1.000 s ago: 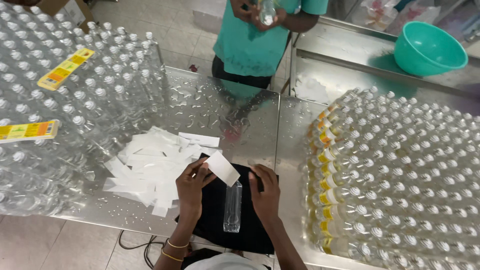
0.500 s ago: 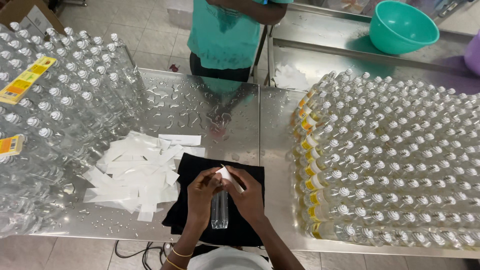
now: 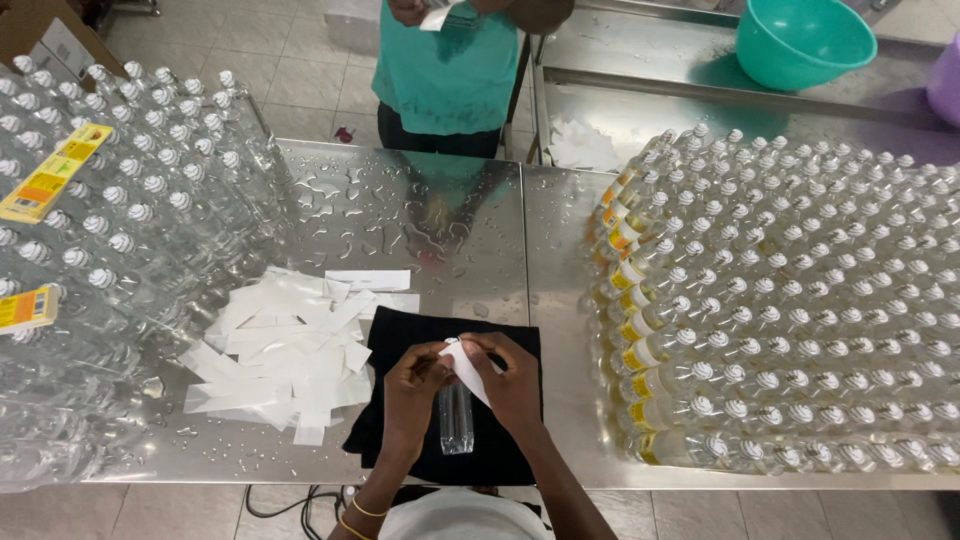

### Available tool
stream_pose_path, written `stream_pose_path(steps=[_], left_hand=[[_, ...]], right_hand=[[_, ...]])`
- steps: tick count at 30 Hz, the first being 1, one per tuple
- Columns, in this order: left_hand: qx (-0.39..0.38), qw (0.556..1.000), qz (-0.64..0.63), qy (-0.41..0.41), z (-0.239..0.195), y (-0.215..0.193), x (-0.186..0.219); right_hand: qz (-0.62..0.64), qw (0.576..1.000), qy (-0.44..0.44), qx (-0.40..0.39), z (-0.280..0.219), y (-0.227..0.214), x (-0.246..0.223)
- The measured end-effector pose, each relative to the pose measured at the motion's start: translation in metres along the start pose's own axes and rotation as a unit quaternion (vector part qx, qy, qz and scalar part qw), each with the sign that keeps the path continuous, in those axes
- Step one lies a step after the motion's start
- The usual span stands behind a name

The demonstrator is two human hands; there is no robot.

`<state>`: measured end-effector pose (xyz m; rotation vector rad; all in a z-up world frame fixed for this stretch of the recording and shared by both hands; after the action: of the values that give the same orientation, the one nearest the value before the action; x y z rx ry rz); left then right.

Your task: The person picks up clear plastic bottles and applies yellow labels to them by hand. They peel the backing from the labels, wrap them around the bottles, and smooth them down before placing the finished bottles on a metal table.

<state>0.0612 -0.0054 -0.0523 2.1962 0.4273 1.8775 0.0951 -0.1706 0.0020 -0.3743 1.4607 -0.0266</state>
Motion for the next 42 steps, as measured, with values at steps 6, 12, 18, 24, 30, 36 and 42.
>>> stream_pose_path(steps=[6, 12, 18, 24, 30, 36, 42], left_hand=[[-0.035, 0.999, -0.026, -0.015, 0.0, -0.003, 0.0], [-0.066, 0.998, -0.009, -0.023, -0.004, 0.0, -0.004], [-0.058, 0.998, -0.003, -0.012, -0.005, -0.001, -0.008], [0.034, 0.997, -0.075, 0.005, -0.004, -0.016, 0.004], [0.047, 0.999, -0.012, 0.007, 0.0, -0.023, -0.005], [-0.014, 0.997, 0.071, 0.03, 0.003, -0.014, 0.005], [-0.065, 0.995, 0.064, 0.036, 0.004, -0.008, 0.004]], right_hand=[[-0.118, 0.988, -0.102, -0.004, -0.003, 0.011, -0.019], [-0.03, 0.999, 0.001, -0.013, -0.004, 0.013, 0.0], [-0.055, 0.994, 0.031, 0.086, -0.014, 0.001, 0.028], [-0.056, 0.987, 0.096, 0.113, -0.042, -0.009, 0.039], [0.04, 0.992, 0.114, 0.046, -0.04, -0.016, 0.018], [0.07, 0.983, 0.151, -0.078, -0.02, -0.014, 0.029], [0.097, 0.985, 0.102, -0.098, -0.017, -0.01, 0.045]])
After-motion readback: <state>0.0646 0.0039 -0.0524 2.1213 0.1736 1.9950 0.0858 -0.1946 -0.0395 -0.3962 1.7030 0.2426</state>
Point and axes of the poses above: each hand's wrist, its own z-axis towards the middle knuckle, its own y-axis out of the palm, x = y × z, the point moved 8 cm from there along z, towards the middle knuckle, and after that the axes turned 13 degrees about -x, right-handed, at the moved point
